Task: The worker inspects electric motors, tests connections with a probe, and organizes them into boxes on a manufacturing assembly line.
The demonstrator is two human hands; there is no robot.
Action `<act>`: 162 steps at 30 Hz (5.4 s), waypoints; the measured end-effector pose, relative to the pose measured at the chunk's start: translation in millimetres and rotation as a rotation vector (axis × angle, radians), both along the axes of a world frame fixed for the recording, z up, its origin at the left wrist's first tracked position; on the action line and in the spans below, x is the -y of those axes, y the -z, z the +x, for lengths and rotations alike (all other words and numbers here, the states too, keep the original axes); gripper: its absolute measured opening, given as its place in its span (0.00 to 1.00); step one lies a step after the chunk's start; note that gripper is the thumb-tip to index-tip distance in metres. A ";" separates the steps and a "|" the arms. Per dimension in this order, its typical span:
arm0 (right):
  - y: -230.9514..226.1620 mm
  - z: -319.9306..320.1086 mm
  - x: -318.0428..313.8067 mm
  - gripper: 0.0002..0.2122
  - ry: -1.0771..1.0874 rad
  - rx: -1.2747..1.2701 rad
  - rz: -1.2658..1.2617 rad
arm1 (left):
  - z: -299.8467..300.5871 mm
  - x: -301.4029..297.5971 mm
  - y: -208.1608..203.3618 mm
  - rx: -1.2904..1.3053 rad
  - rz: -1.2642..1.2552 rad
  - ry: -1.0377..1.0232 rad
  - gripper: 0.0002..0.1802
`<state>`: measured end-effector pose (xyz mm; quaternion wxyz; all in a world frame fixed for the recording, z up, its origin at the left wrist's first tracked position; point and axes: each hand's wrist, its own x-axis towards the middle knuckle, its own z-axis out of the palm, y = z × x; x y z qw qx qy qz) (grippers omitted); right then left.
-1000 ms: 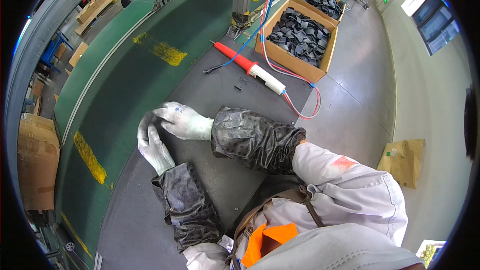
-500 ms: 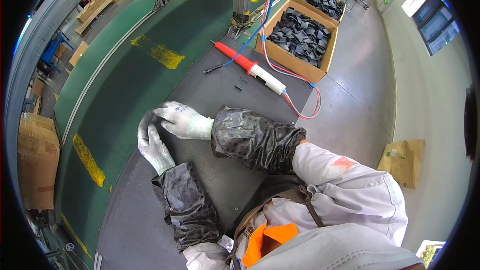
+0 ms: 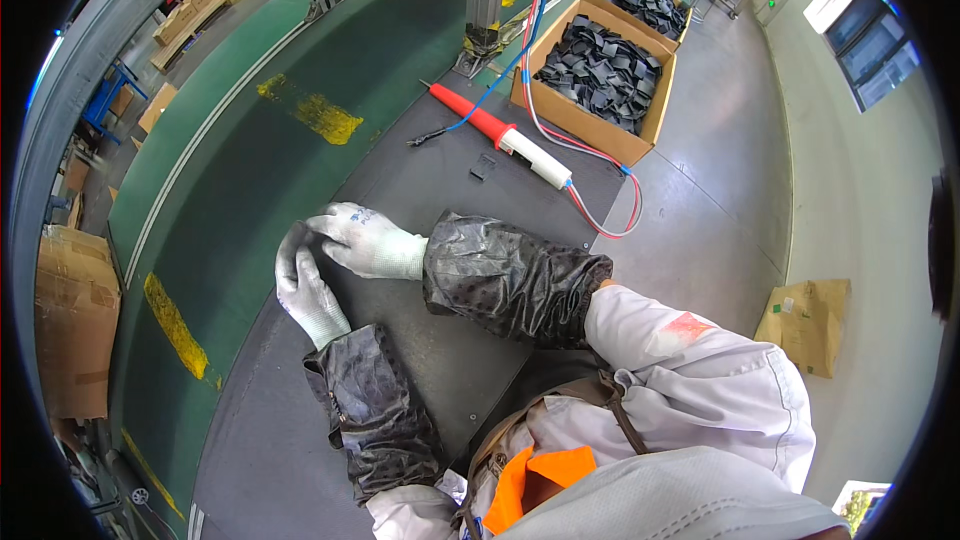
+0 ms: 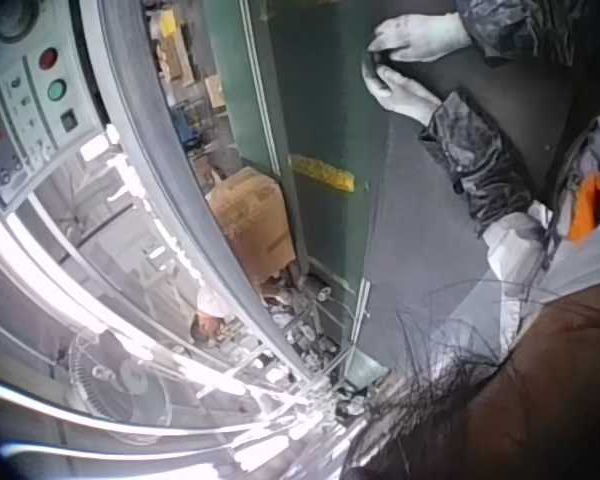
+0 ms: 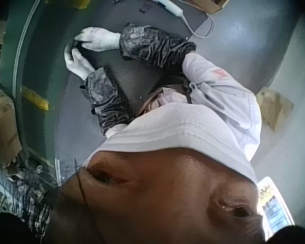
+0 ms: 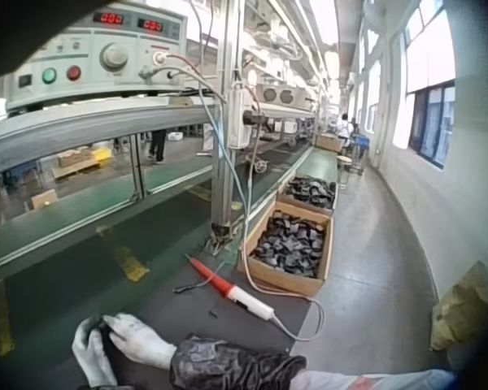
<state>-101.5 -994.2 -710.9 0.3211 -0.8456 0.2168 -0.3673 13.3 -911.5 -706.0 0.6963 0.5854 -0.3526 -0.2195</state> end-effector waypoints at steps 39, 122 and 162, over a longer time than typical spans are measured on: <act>2.7 -1.7 3.2 0.18 -0.002 -0.003 0.049 | 0.0 4.2 4.9 -0.008 0.011 0.001 0.16; 6.6 -0.9 5.3 0.17 0.013 0.008 0.045 | -1.1 7.1 7.6 -0.028 0.015 0.006 0.15; 12.2 0.1 7.1 0.17 0.017 0.034 0.027 | -0.5 8.6 11.2 -0.044 -0.006 0.029 0.16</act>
